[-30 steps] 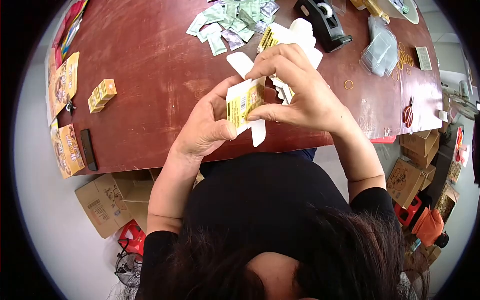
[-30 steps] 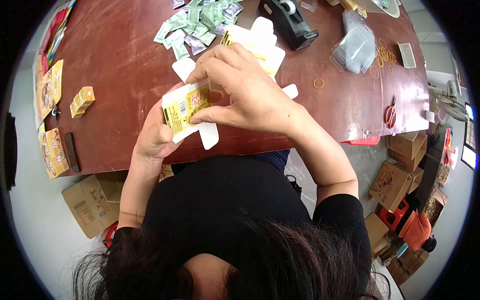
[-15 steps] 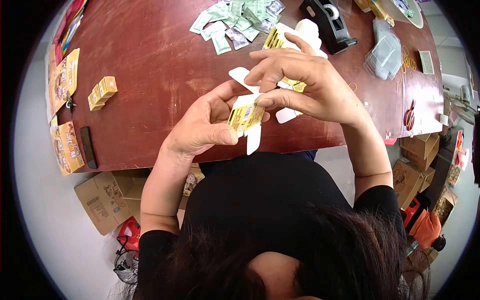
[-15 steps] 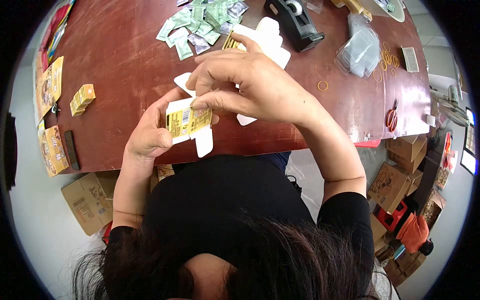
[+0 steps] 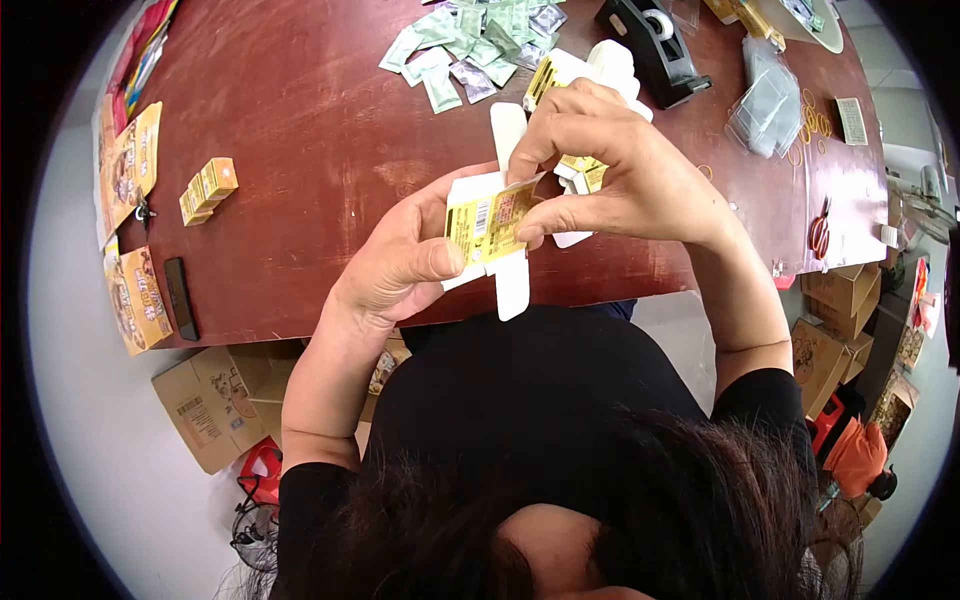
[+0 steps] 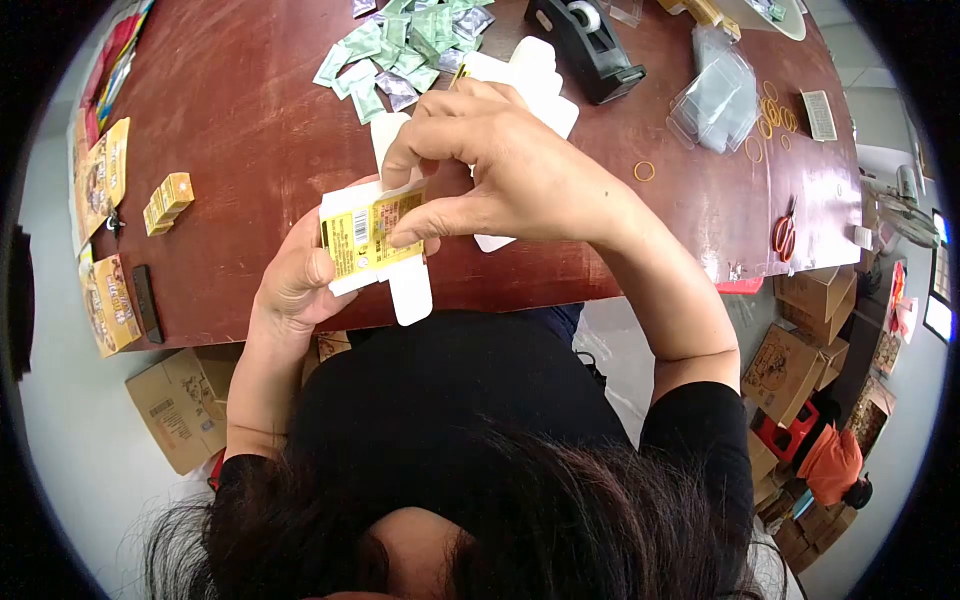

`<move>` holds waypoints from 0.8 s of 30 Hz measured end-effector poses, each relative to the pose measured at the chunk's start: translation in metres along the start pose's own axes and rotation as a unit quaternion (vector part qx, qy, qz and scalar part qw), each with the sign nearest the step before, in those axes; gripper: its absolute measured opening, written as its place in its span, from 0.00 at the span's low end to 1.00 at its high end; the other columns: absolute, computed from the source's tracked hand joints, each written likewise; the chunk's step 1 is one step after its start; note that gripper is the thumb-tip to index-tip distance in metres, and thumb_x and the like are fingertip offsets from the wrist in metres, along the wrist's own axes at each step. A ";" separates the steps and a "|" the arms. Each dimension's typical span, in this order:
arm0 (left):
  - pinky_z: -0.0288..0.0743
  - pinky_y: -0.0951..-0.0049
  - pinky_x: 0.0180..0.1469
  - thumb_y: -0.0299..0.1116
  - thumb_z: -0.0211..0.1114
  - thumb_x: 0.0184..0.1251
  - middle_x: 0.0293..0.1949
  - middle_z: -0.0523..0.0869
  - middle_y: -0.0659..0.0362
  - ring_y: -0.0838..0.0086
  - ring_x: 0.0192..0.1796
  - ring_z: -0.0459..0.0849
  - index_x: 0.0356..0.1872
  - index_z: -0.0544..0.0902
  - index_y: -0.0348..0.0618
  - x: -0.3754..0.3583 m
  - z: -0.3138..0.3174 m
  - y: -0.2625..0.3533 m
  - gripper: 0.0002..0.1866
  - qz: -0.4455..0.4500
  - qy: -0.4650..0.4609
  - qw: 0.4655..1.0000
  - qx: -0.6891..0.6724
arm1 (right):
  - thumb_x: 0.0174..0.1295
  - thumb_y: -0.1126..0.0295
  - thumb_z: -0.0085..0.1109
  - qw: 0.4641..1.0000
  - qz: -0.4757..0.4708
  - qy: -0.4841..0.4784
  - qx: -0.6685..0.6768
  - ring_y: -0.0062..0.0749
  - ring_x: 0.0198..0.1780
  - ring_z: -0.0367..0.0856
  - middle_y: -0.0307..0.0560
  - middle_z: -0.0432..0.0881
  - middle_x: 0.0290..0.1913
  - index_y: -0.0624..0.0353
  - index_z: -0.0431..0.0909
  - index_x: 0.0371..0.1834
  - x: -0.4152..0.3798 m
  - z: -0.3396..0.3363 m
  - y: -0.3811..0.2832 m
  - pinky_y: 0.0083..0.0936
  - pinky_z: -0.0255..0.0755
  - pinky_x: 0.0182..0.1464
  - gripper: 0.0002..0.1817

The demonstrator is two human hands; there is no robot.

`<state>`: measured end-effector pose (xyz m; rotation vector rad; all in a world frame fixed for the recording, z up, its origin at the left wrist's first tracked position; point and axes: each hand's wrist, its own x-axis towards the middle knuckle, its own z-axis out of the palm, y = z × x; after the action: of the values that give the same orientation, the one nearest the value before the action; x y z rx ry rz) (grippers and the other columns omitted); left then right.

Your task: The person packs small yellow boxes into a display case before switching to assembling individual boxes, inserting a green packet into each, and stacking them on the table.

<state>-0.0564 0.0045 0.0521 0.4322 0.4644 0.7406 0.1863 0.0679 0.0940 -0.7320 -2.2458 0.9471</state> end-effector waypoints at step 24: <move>0.81 0.66 0.60 0.33 0.82 0.59 0.58 0.81 0.49 0.67 0.59 0.84 0.62 0.76 0.39 -0.003 0.003 -0.014 0.32 0.359 0.093 0.784 0.497 | 0.47 0.48 0.84 0.993 0.047 0.068 0.082 0.44 0.71 0.72 0.57 0.70 0.72 0.58 0.74 0.67 -0.021 0.032 0.000 0.40 0.68 0.71 0.46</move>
<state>-0.0492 -0.0081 0.0481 1.6118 0.8921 1.2535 0.1781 0.0392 0.0695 -0.8092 -2.0044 1.0795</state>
